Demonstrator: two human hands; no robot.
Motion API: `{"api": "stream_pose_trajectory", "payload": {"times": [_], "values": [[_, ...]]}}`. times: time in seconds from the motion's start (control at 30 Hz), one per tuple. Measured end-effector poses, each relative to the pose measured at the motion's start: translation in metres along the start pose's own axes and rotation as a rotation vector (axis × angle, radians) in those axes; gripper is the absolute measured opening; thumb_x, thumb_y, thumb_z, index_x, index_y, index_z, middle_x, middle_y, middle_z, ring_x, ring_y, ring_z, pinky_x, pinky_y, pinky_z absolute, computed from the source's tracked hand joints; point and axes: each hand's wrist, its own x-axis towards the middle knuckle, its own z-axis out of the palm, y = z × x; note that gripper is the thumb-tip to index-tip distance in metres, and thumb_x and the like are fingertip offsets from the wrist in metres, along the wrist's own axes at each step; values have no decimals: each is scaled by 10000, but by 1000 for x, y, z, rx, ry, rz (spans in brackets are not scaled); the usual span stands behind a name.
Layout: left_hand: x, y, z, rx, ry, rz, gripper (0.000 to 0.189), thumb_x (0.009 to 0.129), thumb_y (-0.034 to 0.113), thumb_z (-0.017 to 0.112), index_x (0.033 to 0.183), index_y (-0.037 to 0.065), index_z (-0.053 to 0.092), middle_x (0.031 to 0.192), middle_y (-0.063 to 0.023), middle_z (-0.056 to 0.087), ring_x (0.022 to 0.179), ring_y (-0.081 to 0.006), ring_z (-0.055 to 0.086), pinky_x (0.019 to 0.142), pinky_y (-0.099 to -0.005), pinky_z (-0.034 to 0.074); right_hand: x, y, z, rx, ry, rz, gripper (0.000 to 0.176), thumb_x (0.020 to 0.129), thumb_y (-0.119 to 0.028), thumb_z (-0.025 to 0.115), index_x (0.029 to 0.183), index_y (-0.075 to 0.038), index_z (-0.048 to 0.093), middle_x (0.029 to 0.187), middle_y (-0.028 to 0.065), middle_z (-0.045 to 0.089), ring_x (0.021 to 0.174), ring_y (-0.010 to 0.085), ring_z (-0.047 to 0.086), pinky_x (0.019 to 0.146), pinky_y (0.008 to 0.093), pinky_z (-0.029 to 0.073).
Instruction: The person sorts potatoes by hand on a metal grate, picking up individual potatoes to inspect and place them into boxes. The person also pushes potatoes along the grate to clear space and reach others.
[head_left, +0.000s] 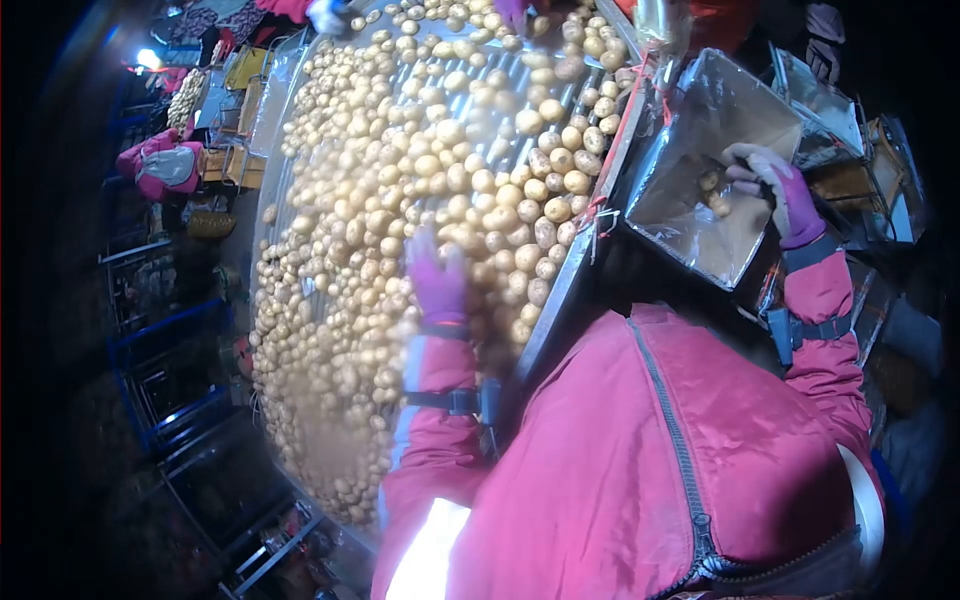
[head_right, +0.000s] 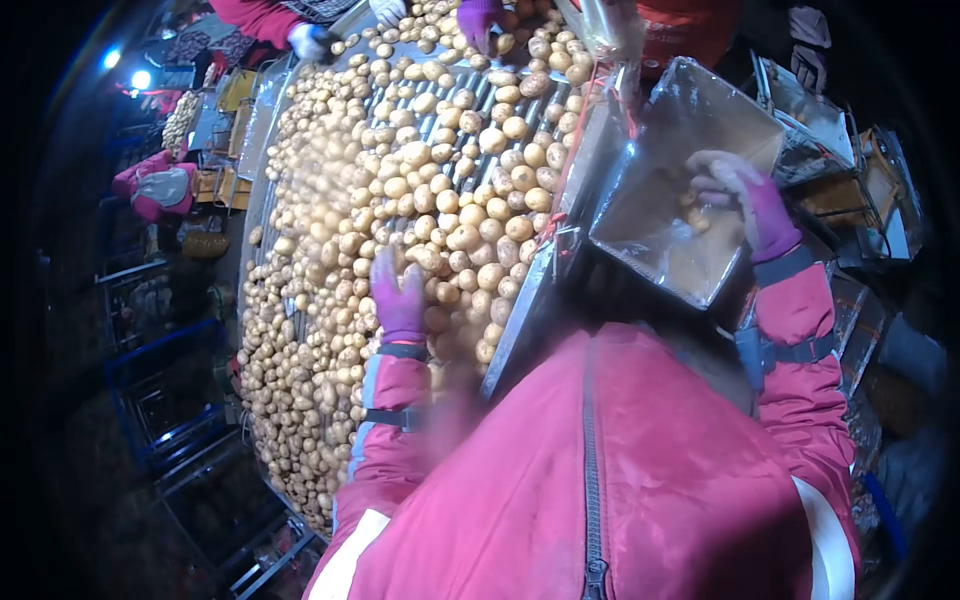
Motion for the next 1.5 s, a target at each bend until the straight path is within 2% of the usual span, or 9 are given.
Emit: {"api": "stream_pose_trajectory", "payload": {"times": [0.27, 0.33, 0.5, 0.67, 0.87, 1.1, 1.17, 1.37, 1.5], "values": [[-67, -1, 9, 349, -165, 234, 581, 843, 296, 660, 1383, 106, 561, 1438, -195, 513, 1305, -455, 446, 1077, -556, 347, 13, 7, 174, -16, -512, 212, 411, 1022, -316, 562, 1303, -23, 626, 1200, 93, 690, 989, 173, 698, 836, 295, 546], [-61, -26, -8, 389, -281, 9, 593, 864, 284, 661, 1415, 100, 542, 1480, -214, 470, 1361, -451, 399, 1124, -540, 300, 15, 13, 206, -99, -590, 247, 428, 1026, -333, 554, 1301, -13, 628, 1200, 91, 685, 984, 145, 684, 832, 270, 534], [-84, -113, -55, 660, 178, -229, 588, 890, 338, 642, 1388, 36, 564, 1442, -248, 499, 1327, -444, 428, 1092, -582, 327, 35, 45, 243, -276, -764, 166, 386, 1025, -276, 558, 1283, 0, 638, 1193, 80, 693, 999, 153, 677, 846, 270, 531], [-102, -139, -43, 1015, 114, -1, 306, 821, 290, 732, 1074, 141, 649, 999, -117, 583, 1001, -372, 551, 878, -537, 442, 51, 45, 274, -286, -782, 177, 373, 1038, -263, 521, 1270, 4, 639, 1198, 91, 688, 1094, 166, 664, 881, 287, 543], [-56, -33, 47, 82, 344, -205, 725, 832, 404, 743, 1403, 18, 520, 1425, -261, 488, 1370, -504, 347, 1142, -587, 301, 59, 31, 312, -215, -819, 296, 401, 1018, -332, 570, 1280, -41, 656, 1198, 41, 687, 943, 106, 648, 806, 248, 524], [-72, -23, -28, -345, 39, -372, 482, 924, 228, 653, 1343, 1, 581, 1386, -249, 555, 1326, -394, 503, 1144, -453, 376, 64, 28, 328, -245, -797, 374, 402, 1018, -342, 551, 1258, -44, 675, 1115, 18, 703, 917, 81, 634, 755, 228, 514], [-101, -96, -41, 107, 15, -208, 378, 932, 155, 637, 1282, 13, 613, 1300, -186, 614, 1177, -375, 595, 1009, -455, 487, 60, 19, 325, -207, -777, 425, 398, 1021, -333, 543, 1258, -42, 674, 1118, 26, 700, 936, 86, 633, 753, 226, 515], [-73, -61, -77, -322, -172, -684, 382, 921, 229, 642, 1256, 49, 617, 1264, -201, 637, 1139, -356, 627, 960, -459, 512, 65, 26, 316, -204, -768, 391, 403, 1031, -324, 512, 1265, -31, 660, 1134, 49, 708, 972, 133, 662, 834, 274, 534], [-76, -21, -32, 136, -224, -339, 604, 848, 342, 705, 1344, 17, 586, 1187, -224, 659, 1129, -362, 628, 975, -463, 492, 64, 26, 319, -181, -765, 399, 393, 1037, -313, 496, 1254, -32, 665, 1173, 44, 696, 977, 134, 656, 849, 282, 530]]}}
